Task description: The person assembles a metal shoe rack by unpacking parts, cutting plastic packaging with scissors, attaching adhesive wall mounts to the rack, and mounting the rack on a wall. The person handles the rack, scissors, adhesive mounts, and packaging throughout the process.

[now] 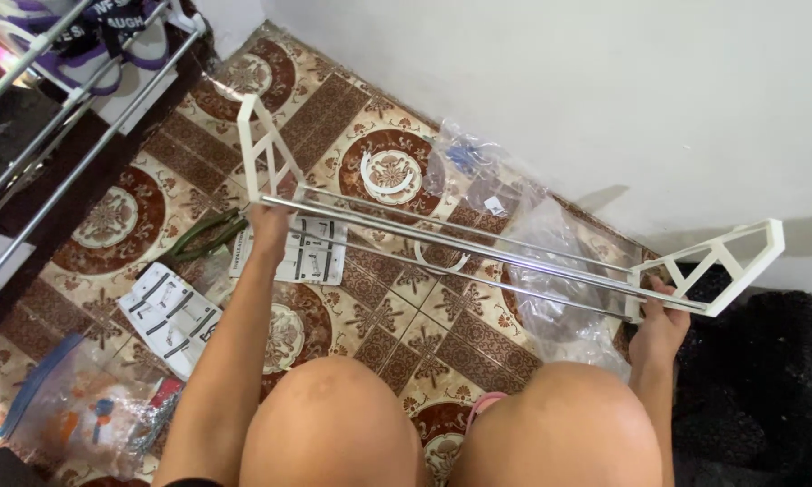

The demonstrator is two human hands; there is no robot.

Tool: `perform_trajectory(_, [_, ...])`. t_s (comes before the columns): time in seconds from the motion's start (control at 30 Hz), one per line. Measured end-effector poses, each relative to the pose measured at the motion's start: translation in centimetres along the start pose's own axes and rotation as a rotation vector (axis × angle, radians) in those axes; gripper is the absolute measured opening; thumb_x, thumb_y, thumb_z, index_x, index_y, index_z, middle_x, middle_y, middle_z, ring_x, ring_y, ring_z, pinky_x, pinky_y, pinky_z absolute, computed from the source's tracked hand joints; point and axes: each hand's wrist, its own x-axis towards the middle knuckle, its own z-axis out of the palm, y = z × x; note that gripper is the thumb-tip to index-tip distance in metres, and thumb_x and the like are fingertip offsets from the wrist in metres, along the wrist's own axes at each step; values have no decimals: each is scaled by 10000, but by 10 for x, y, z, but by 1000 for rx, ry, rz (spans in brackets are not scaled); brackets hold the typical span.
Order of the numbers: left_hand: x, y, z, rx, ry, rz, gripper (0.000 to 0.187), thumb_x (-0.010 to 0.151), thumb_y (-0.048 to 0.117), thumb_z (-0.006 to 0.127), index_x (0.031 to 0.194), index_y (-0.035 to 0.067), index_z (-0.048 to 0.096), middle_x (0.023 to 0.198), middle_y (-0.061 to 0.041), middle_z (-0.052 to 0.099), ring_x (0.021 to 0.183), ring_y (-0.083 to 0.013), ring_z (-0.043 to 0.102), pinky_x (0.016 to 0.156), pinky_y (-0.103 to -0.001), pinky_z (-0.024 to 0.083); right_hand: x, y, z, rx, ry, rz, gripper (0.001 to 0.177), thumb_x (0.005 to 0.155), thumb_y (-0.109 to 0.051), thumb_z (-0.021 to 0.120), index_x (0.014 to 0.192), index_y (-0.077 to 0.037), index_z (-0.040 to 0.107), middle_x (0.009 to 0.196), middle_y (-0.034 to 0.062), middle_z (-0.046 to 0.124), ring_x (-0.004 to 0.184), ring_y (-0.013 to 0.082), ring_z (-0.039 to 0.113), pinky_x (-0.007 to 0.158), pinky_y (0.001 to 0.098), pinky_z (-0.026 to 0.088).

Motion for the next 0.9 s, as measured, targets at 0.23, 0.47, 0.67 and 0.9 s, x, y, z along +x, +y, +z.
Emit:
perform_trajectory(0.23, [-21,33,-40,71,-9,-113,751,838,-3,553,1531,108,286,1480,-156,443,1083,-293,622,868,-422,542,22,28,44,-58,-47,-8,286,1052,78,591,1310,-4,684,1192,60,686,905,104,552,718,235,413])
perform_trajectory(0.47, [-58,-76,-145,33,276,183,404,958,84,640,1360,54,619,1356,-123,659,1128,-171,660,952,-293,523,44,52,117,-23,-105,2,251,1084,24,565,1310,-29,662,1253,64,680,1028,115,598,864,257,487])
perform_trajectory(0.67, [-87,-140,-180,408,500,143,273,918,86,662,1172,59,756,1104,-135,767,942,-231,712,882,-347,553,67,110,116,102,-183,-47,415,1008,122,578,1392,-35,568,1370,78,615,1231,160,611,1055,285,513])
perform_trajectory(0.9, [-146,-21,-135,836,353,2,568,729,225,897,1212,42,662,1258,-188,545,1163,-414,509,878,-521,499,19,56,124,-86,-65,33,647,929,162,669,1480,-62,413,1395,88,495,1293,185,565,1087,325,520])
